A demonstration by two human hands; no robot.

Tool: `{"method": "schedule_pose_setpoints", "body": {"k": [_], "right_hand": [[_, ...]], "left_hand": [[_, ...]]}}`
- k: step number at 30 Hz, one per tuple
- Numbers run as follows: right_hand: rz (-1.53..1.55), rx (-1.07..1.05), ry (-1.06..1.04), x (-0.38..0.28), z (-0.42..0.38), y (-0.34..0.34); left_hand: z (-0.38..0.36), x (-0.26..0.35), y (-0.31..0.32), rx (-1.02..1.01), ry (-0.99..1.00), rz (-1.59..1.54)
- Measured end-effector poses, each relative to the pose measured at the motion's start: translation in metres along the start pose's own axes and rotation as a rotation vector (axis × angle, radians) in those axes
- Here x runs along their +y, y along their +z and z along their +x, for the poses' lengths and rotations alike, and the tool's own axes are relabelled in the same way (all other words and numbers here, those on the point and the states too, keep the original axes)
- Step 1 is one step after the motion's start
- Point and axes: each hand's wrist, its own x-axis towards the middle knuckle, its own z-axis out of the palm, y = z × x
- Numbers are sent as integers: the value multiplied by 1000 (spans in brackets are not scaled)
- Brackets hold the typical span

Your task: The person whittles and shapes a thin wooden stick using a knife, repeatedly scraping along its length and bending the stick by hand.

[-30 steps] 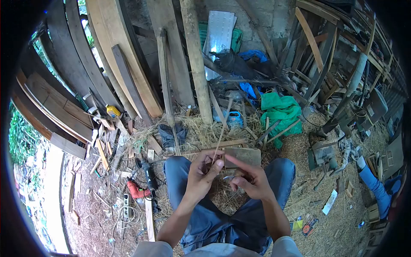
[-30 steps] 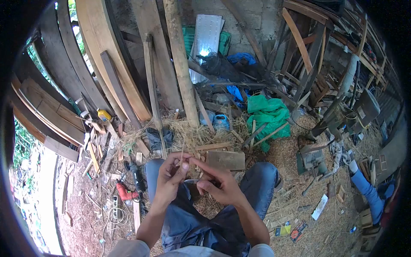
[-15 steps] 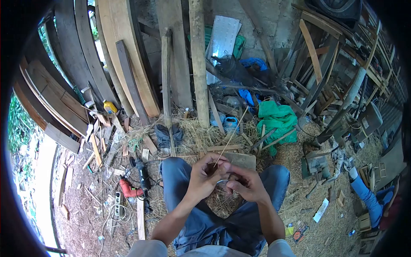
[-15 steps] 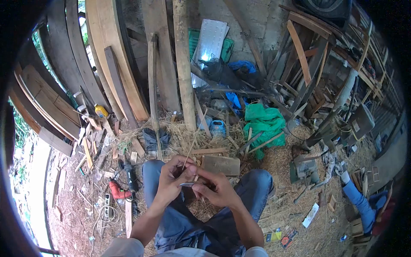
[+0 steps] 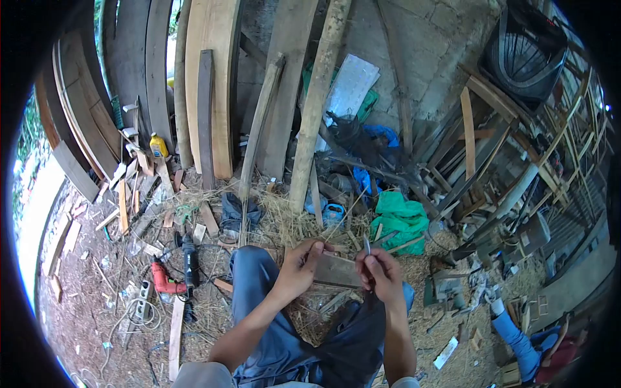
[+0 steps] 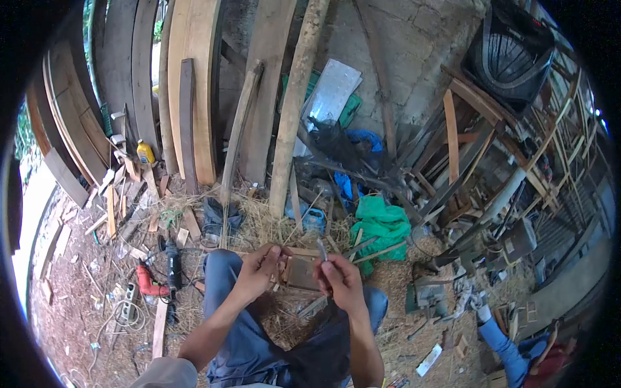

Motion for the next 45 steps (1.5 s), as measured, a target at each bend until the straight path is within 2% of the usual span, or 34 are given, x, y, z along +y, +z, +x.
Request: {"method": "schedule_pose_setpoints", "body": {"k": [2,5,7,9,11,15,18,23,25,26,28,32,35,39,41,45], "right_hand": [[-10,89,-45,2,12,-7],[-166,165,-79,11,33,-13],[-153,136,-66,13,41,-16],[-182,152,-179,21,52,-20],[-209,165,-201,33,57,-31],[-217,205,-238,49,69,-49],[-190,254,-218,52,79,-63],[-100,331,-207,60,106,-97],[209,162,-185,39,109,-106],[225,179,-185,33,114,-111],[215,175,-101,28,123,-119],[283,176,-109,40,128,-130],[248,192,-66,47,126,-136],[123,100,-21,65,131,-129],[93,225,-88,66,132,-121],[238,227,-14,58,132,-129]], "left_hand": [[4,-3,-7,-19,-45,89],[9,-9,-2,33,6,7],[10,-10,-1,16,10,-40],[15,-11,1,-7,9,-76],[19,-14,6,-64,-106,-169],[32,-21,15,-62,-180,-179],[42,-37,20,-69,-251,-181],[76,-40,36,-77,-182,35],[93,-53,34,-133,-157,96],[99,-50,37,-137,-180,107],[108,-46,46,-151,-210,130],[120,-48,54,-192,-193,185],[130,-52,64,-255,-204,160],[149,-58,76,-310,-215,127],[154,-66,73,-298,-186,141],[158,-73,60,-280,-103,197]]}}
